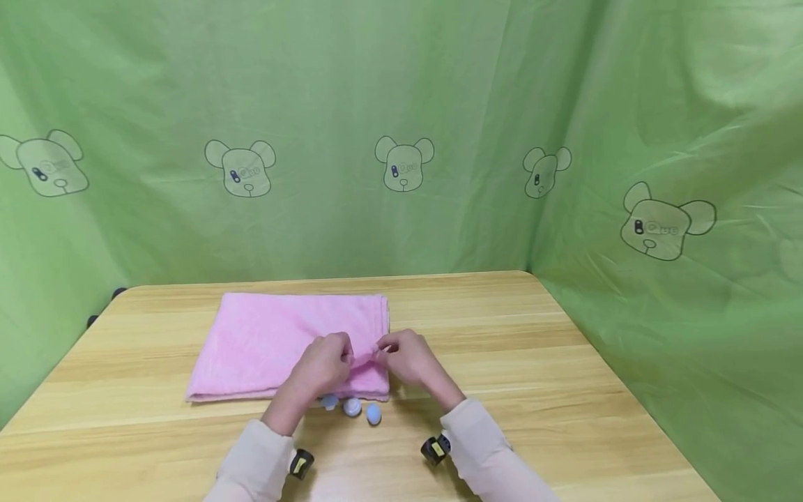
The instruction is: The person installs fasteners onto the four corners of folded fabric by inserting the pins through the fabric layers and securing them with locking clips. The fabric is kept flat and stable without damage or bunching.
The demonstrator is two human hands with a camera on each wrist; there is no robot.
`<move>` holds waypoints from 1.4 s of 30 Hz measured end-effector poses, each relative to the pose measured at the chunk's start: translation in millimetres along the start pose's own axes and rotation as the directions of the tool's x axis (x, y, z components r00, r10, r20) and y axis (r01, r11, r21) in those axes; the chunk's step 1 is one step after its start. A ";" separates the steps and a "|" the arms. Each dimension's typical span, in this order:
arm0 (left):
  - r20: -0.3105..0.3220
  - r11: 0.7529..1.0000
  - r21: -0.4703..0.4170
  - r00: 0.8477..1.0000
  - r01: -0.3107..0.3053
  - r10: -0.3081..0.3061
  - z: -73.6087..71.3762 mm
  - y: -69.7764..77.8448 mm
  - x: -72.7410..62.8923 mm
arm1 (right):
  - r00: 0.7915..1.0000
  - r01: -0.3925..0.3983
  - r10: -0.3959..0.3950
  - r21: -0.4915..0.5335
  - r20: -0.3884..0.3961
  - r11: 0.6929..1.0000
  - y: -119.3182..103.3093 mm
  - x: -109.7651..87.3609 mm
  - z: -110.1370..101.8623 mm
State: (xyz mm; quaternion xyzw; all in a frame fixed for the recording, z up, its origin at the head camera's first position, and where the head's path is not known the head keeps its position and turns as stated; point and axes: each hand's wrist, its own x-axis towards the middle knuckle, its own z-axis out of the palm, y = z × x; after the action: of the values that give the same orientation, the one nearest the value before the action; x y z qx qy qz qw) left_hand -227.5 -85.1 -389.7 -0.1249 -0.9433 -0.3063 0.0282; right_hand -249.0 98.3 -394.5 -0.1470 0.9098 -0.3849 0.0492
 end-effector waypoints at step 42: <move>-0.061 0.994 -0.106 0.998 0.026 -0.032 -3.4 -2.2 6.2 | 0.972 -0.230 0.235 -0.325 -0.026 0.917 16.4 -2.8 -26.3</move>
State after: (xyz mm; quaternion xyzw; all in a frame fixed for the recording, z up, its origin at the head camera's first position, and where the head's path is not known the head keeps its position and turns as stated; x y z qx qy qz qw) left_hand -234.1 -87.4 -387.4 -0.1028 -0.9261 -0.3599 0.0467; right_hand -255.3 128.0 -387.9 -0.0467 0.9715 -0.2197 0.0757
